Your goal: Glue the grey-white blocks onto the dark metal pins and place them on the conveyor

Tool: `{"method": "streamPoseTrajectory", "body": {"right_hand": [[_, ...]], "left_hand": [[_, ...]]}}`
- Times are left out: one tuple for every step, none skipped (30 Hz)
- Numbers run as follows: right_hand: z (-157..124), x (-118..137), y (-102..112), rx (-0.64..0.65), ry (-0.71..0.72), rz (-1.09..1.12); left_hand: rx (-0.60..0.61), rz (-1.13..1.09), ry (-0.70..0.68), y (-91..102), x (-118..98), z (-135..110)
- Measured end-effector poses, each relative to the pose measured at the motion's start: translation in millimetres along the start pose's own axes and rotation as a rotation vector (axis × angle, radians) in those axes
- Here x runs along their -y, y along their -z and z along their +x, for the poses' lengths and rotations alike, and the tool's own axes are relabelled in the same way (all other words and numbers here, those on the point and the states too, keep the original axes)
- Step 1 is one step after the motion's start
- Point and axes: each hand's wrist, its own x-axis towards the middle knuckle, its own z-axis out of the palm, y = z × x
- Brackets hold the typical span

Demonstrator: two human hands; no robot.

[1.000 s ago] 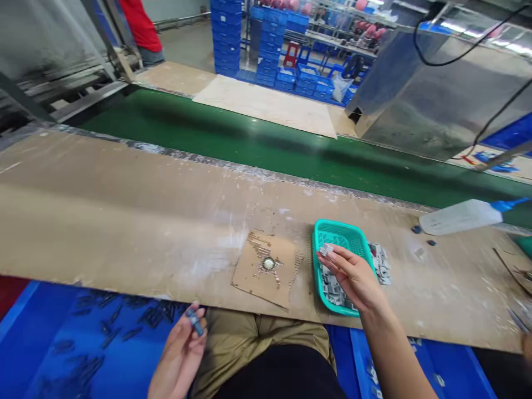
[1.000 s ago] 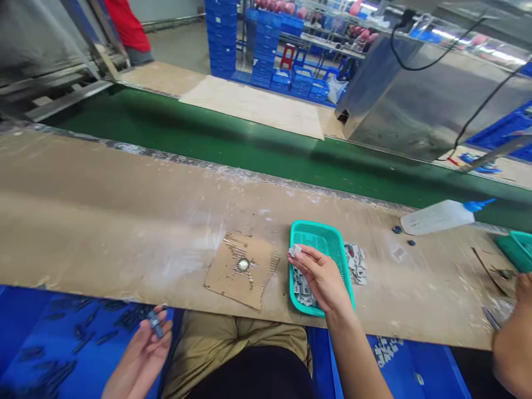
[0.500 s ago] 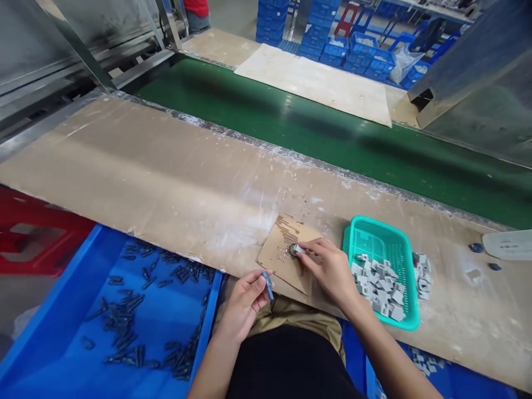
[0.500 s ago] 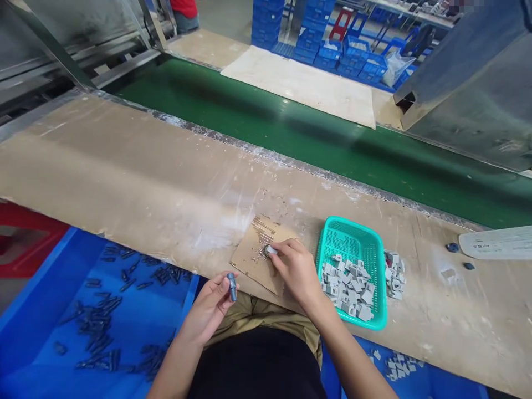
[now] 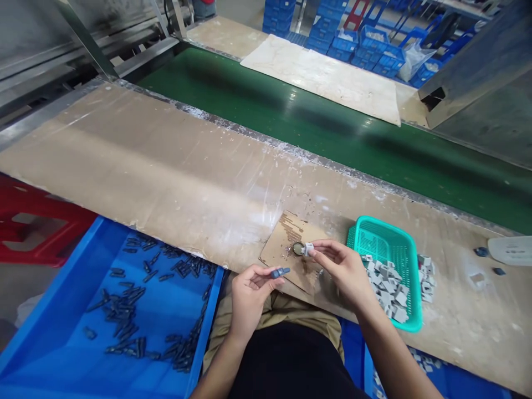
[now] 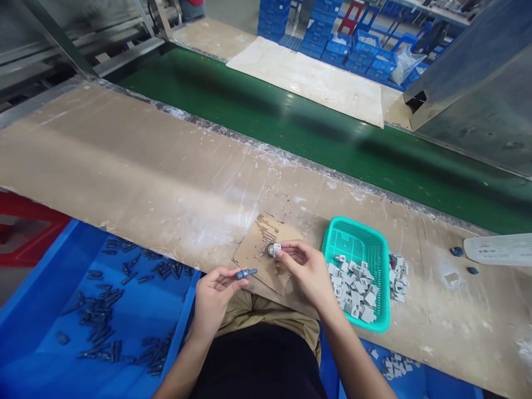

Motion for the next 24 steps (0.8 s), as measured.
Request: {"method": "streamPoseTrajectory", "body": {"right_hand": [[-2.4, 2.0, 0.6, 0.022, -0.049, 0.082], [-4.9, 4.0, 1.0, 0.041, -0.077, 0.132], [-7.6, 6.1, 1.4, 0.054, -0.090, 0.156], [-10.3, 8.3, 1.6, 0.066, -0.090, 0.166], [-13.0, 10.5, 1.6, 0.073, -0.082, 0.170], [-15.8, 12.7, 1.6, 0.074, -0.069, 0.171], [-18.5, 14.8, 1.4, 0.069, -0.053, 0.168], [-21.0, 16.6, 1.2, 0.060, -0.036, 0.163], [-23.3, 18.1, 0.9, 0.052, -0.019, 0.154], [-25.2, 19.3, 0.6, 0.042, -0.001, 0.140], [-26.9, 20.2, 0.3, 0.034, 0.017, 0.120], [-28.3, 20.7, 0.1, 0.032, 0.033, 0.095], [-29.4, 20.9, 0.0, 0.036, 0.047, 0.068], [-30.3, 20.9, -0.2, 0.041, 0.061, 0.042], [-31.1, 20.7, -0.4, 0.044, 0.073, 0.017], [-31.8, 20.3, -0.7, 0.048, 0.082, -0.003], [-32.4, 19.9, -1.0, 0.052, 0.089, -0.019], [-33.1, 19.3, -1.4, 0.055, 0.095, -0.034], [-33.7, 18.8, -1.8, 0.059, 0.100, -0.048], [-34.3, 18.4, -2.0, 0.062, 0.104, -0.062], [-34.9, 18.1, -2.1, 0.066, 0.108, -0.074], [-35.3, 18.0, -2.0, 0.070, 0.115, -0.087], [-35.5, 18.0, -1.6, 0.074, 0.124, -0.101], [-35.4, 18.1, -1.0, 0.080, 0.133, -0.113]], "left_hand": [[-0.007, 0.020, -0.025, -2.0, -0.3, 0.4], [-0.004, 0.037, -0.040, -4.0, -0.8, 1.0], [0.005, 0.051, -0.045, -5.9, -1.5, 2.0], [0.018, 0.062, -0.043, -7.7, -2.2, 3.4], [0.035, 0.070, -0.037, -9.3, -2.8, 4.9], [0.051, 0.074, -0.028, -10.7, -3.1, 6.6], [0.068, 0.075, -0.017, -11.9, -2.9, 8.2], [0.086, 0.070, -0.004, -13.0, -2.5, 9.6], [0.102, 0.063, 0.008, -14.0, -1.7, 10.7], [0.116, 0.053, 0.020, -14.9, -0.9, 11.5], [0.126, 0.045, 0.030, -15.6, 0.0, 11.9], [0.132, 0.039, 0.037, -16.3, 0.6, 12.0], [0.134, 0.036, 0.042, -16.9, 1.0, 11.9], [0.133, 0.035, 0.044, -17.5, 1.2, 11.7], [0.132, 0.036, 0.046, -18.0, 1.1, 11.4], [0.130, 0.039, 0.046, -18.4, 0.7, 11.1], [0.128, 0.044, 0.046, -19.0, 0.2, 10.7], [0.126, 0.050, 0.044, -19.7, -0.6, 10.3], [0.122, 0.057, 0.040, -20.6, -1.7, 9.7], [0.117, 0.067, 0.035, -21.8, -3.2, 9.1], [0.112, 0.078, 0.029, -23.3, -5.0, 8.3], [0.107, 0.091, 0.022, -25.0, -7.2, 7.3], [0.103, 0.105, 0.014, -27.0, -9.7, 6.1], [0.099, 0.121, 0.006, -29.0, -12.4, 4.9]]}}
